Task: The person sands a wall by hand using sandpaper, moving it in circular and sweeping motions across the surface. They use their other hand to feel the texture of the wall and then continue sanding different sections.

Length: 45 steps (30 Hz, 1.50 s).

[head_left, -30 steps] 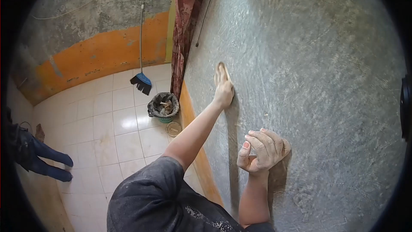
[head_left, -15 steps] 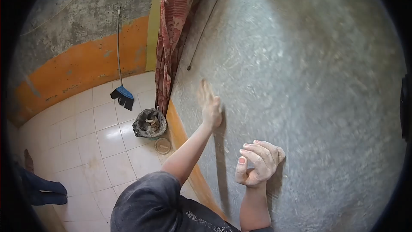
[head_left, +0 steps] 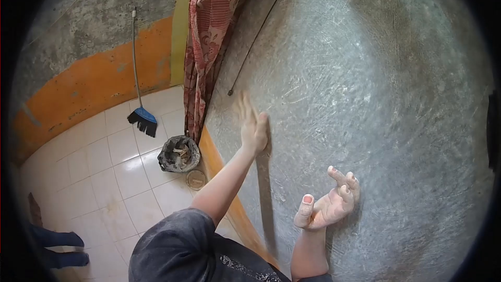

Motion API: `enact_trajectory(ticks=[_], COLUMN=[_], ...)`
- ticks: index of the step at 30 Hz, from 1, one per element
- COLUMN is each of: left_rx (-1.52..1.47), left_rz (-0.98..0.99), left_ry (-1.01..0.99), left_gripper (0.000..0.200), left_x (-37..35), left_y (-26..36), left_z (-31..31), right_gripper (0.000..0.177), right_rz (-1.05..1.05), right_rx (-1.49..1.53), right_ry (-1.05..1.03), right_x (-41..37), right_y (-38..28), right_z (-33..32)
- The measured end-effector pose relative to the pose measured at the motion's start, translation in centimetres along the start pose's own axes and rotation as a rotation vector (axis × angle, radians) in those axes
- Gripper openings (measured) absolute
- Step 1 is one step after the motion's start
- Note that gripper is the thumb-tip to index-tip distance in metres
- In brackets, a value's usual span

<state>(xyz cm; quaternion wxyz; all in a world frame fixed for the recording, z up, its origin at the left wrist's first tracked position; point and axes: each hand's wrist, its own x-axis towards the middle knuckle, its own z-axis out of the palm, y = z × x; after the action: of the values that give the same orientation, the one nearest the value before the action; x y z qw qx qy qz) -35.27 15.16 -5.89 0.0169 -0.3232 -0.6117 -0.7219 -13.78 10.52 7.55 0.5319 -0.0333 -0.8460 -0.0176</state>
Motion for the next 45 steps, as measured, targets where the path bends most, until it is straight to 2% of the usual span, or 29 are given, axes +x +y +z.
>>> enact_trajectory(ticks=[3, 6, 9, 11, 13, 16, 18, 19, 25, 27, 29, 32, 35, 37, 39, 42, 45], left_rx=[0.101, 0.123, 0.077, 0.101, 0.017, 0.053, 0.049, 0.045, 0.054, 0.049, 0.037, 0.069, 0.071, 0.120, 0.023, 0.009, 0.020], left_rz=[0.227, 0.561, 0.538, 0.175, 0.090, 0.099, 0.251, 0.342, 0.426, 0.449, 0.447, 0.427, 0.521, 0.642, 0.767, 0.515, 0.408], left_ry=[-0.037, -0.140, -0.117, -0.056, 0.005, 0.038, 0.003, -0.005, -0.149, -0.111, -0.048, -0.064, -0.125, -0.220, -0.147, -0.121, -0.095], left_gripper=[0.087, 0.087, 0.087, 0.086, 0.084, 0.084, 0.085, 0.086, 0.089, 0.090, 0.090, 0.090, 0.091, 0.089, 0.088, 0.086, 0.084], left_x=[1.6, -3.4, -7.7, -6.7, -2.4, 0.5, -0.6, -1.7, -9.6, -8.2, -5.0, -1.2, -2.1, -5.0, -7.0, -5.6, -1.9], left_y=[6.0, 6.3, -1.0, -4.2, -1.8, 4.5, 6.3, 6.6, 2.1, 2.1, 4.5, 8.7, 10.7, 8.5, 4.0, 3.3, 7.2], left_z=[0.8, 1.1, 1.3, 1.1, 0.4, 0.8, 1.2, 1.4, 1.6, 1.7, 1.7, 1.8, 2.0, 1.8, 2.8, 1.5, 1.0], right_gripper=[0.069, 0.070, 0.071, 0.072, 0.075, 0.075, 0.071, 0.066, 0.039, 0.034, 0.031, 0.027, 0.024, 0.023, 0.022, 0.019, 0.016], right_rz=[0.046, 0.052, 0.059, 0.078, 0.104, 0.136, 0.160, 0.150, 0.071, 0.086, 0.081, 0.110, 0.133, 0.138, 0.143, 0.194, 0.203], right_rx=[0.064, 0.025, 0.080, 0.080, 0.079, 0.065, 0.070, 0.070, -0.018, 0.035, 0.041, 0.057, 0.063, 0.057, 0.044, 0.093, 0.092], right_ry=[0.052, 0.020, 0.032, 0.052, 0.056, 0.066, 0.080, 0.067, 0.002, 0.030, 0.028, 0.005, 0.023, 0.027, 0.013, 0.063, 0.093], right_x=[0.4, 0.3, 0.5, 0.7, 0.3, -0.3, -0.4, -0.4, -0.5, -0.1, -0.1, -0.3, -0.4, -0.4, -0.5, -1.1, -1.1], right_y=[-0.2, -0.1, 0.0, 0.0, -0.3, 0.1, 0.1, 0.1, 0.1, 0.0, 0.0, -0.2, -0.4, -0.5, -0.6, -0.7, -1.0], right_z=[0.6, 0.1, -0.3, -0.5, -0.5, -0.3, -0.2, -0.2, -0.8, -0.5, -0.6, -0.8, -0.7, -0.9, -1.4, -1.4, -1.5])
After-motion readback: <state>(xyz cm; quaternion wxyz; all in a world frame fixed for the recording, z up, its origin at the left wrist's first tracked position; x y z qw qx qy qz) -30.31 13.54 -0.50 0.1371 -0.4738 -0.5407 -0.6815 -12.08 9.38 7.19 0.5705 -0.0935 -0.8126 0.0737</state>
